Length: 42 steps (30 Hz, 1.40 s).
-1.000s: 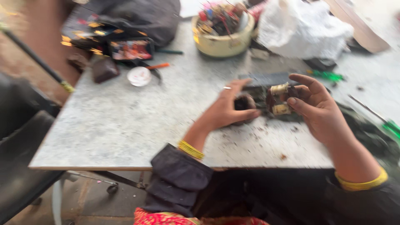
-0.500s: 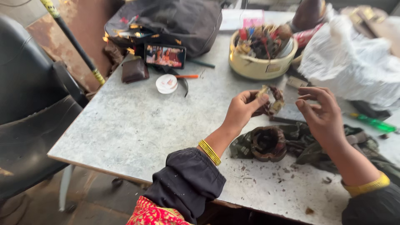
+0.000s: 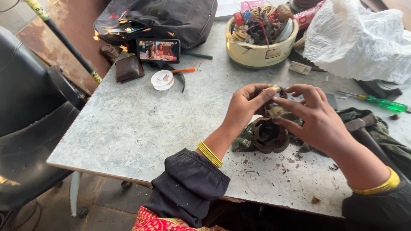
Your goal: The person disassembles a small electrical component, likely a motor or transformer, by hand and with a screwdriver. They remove a white plastic piece from the copper-wound core and then use the screwdriver to pry and separate parts of the assembly.
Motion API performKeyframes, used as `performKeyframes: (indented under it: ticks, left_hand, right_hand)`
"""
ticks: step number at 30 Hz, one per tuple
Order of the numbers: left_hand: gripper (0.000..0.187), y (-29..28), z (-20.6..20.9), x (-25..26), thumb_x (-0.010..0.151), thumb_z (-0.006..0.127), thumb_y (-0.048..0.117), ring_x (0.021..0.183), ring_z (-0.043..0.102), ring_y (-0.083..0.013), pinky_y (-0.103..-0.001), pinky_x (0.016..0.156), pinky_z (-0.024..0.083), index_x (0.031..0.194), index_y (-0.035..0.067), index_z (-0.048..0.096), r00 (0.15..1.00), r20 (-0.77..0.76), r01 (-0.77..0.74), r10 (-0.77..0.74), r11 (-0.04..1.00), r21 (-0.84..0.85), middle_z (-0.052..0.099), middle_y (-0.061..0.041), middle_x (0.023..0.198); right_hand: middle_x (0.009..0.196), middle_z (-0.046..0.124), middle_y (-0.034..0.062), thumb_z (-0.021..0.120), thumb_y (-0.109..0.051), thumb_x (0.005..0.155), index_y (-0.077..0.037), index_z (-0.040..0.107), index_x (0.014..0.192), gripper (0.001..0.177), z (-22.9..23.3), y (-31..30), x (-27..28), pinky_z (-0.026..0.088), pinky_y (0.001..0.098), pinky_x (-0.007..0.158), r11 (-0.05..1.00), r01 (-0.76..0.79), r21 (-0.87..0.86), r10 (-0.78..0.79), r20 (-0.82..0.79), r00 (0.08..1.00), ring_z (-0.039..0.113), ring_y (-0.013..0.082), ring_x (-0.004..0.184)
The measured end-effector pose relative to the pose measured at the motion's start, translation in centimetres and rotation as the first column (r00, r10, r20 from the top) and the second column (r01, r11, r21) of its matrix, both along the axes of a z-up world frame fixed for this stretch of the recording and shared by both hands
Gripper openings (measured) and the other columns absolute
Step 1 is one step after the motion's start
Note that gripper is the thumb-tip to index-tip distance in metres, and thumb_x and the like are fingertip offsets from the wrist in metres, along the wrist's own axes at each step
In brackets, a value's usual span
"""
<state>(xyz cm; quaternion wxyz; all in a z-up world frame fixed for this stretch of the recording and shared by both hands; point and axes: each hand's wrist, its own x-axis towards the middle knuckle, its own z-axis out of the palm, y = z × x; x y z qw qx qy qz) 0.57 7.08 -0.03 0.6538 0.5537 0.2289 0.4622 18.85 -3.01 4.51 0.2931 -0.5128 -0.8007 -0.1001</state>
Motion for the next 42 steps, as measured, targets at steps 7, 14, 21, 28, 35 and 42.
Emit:
performKeyframes:
  ticks: [7,14,21,28,35,42]
  left_hand:
    - [0.035,-0.5,0.6,0.0,0.099,0.072,0.028,0.073,0.065,-0.0053,-0.019,0.060,0.051,0.119,-0.001,0.075,1.000,0.021,0.011,-0.011,1.000,0.016,0.075,-0.003,0.091]
    - [0.035,-1.8,1.2,0.2,0.097,0.071,0.029,0.086,0.070,-0.0064,-0.021,0.075,0.058,0.118,0.001,0.074,0.998,0.023,0.060,-0.060,0.998,-0.015,0.077,-0.002,0.097]
    - [0.036,-1.5,1.7,-0.3,0.098,0.072,0.031,0.085,0.072,-0.0099,-0.024,0.075,0.060,0.119,0.001,0.074,0.999,0.053,0.011,-0.011,1.000,-0.006,0.077,-0.007,0.097]
    - [0.041,-1.5,1.4,0.0,0.097,0.073,0.031,0.089,0.074,-0.0120,-0.025,0.079,0.062,0.122,-0.001,0.072,0.994,0.035,0.099,-0.099,0.995,0.005,0.077,-0.008,0.102]
    - [0.042,-1.7,1.3,0.2,0.093,0.075,0.027,0.095,0.073,-0.0107,-0.024,0.080,0.063,0.125,0.001,0.070,0.994,-0.031,0.101,-0.100,0.994,0.032,0.076,-0.008,0.107]
    - [0.042,-2.1,1.2,0.3,0.095,0.078,0.023,0.094,0.068,-0.0097,-0.024,0.079,0.058,0.131,0.003,0.072,0.990,-0.105,0.103,-0.091,0.987,0.120,0.074,-0.005,0.106]
  right_hand:
    - [0.130,0.056,0.0084,0.079,-0.022,0.085,-0.017,0.078,0.110,0.026,-0.3,0.0,0.2,0.057,0.0385,0.092,0.999,-0.051,-0.017,0.048,-0.145,0.988,0.054,0.0292,0.125]
    - [0.131,0.056,0.0108,0.083,-0.025,0.083,-0.012,0.074,0.102,0.025,-0.3,0.1,0.6,0.055,0.0402,0.096,0.994,-0.106,0.013,0.106,-0.206,0.973,0.056,0.0295,0.124]
    - [0.148,0.048,0.0197,0.086,-0.024,0.078,-0.010,0.045,0.140,0.075,0.3,-0.1,-0.5,0.058,0.0377,0.098,0.961,-0.276,-0.030,0.248,-0.355,0.901,0.056,0.0324,0.133]
    - [0.139,0.058,0.0182,0.086,-0.018,0.073,-0.008,0.037,0.153,0.094,0.3,-0.4,-0.8,0.056,0.0396,0.094,0.970,-0.138,-0.203,0.056,-0.364,0.930,0.068,0.0280,0.113]
    - [0.136,0.064,0.0153,0.079,-0.013,0.082,-0.010,0.036,0.157,0.086,0.3,-0.4,-0.3,0.058,0.0366,0.096,0.963,-0.165,-0.214,0.044,-0.481,0.876,0.069,0.0233,0.114]
    - [0.123,0.062,0.0127,0.078,-0.012,0.082,-0.011,0.036,0.156,0.085,-0.2,-0.3,-0.6,0.058,0.0365,0.091,0.973,-0.087,-0.214,-0.033,-0.501,0.865,0.068,0.0226,0.108]
